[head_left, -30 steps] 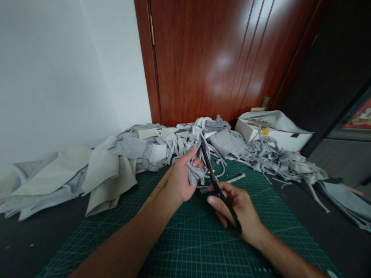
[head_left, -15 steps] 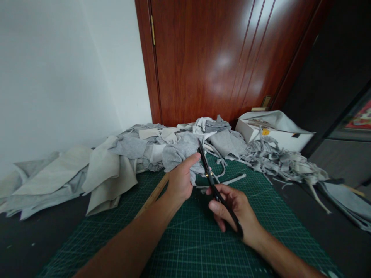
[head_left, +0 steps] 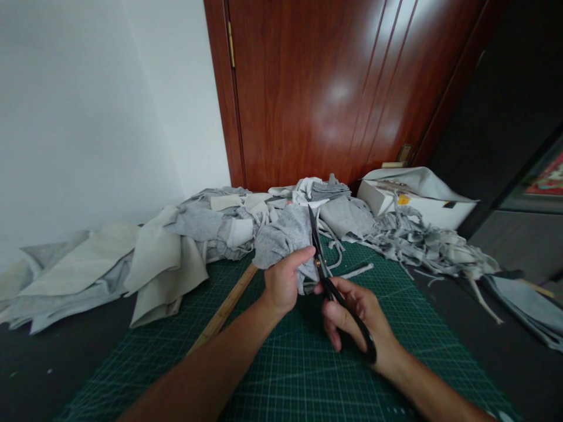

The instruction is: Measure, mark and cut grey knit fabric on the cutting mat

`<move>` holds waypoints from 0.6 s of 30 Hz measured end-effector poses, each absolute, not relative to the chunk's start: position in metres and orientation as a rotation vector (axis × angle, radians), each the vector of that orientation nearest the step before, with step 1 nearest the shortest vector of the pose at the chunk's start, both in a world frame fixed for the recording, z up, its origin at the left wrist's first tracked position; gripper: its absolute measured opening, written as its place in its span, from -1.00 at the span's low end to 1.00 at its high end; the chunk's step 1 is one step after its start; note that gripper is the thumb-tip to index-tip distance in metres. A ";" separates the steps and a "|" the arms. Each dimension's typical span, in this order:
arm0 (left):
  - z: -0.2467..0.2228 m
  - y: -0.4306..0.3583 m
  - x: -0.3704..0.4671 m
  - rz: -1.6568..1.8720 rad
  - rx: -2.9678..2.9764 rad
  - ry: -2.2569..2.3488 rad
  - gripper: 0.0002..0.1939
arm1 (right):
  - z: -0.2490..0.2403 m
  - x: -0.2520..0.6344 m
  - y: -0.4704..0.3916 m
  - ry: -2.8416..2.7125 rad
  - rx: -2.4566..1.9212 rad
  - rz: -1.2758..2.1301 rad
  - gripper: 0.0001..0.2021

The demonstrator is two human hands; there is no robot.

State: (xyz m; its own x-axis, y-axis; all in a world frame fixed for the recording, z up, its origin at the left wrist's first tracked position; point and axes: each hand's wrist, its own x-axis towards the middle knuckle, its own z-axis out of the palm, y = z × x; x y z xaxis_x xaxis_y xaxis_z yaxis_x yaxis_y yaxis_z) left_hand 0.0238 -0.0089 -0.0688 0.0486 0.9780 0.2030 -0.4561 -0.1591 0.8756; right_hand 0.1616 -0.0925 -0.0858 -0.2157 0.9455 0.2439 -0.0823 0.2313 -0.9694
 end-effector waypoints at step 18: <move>-0.059 -0.018 0.018 1.382 1.329 0.685 -0.66 | -0.085 0.164 -0.093 -1.450 -0.808 1.236 -0.50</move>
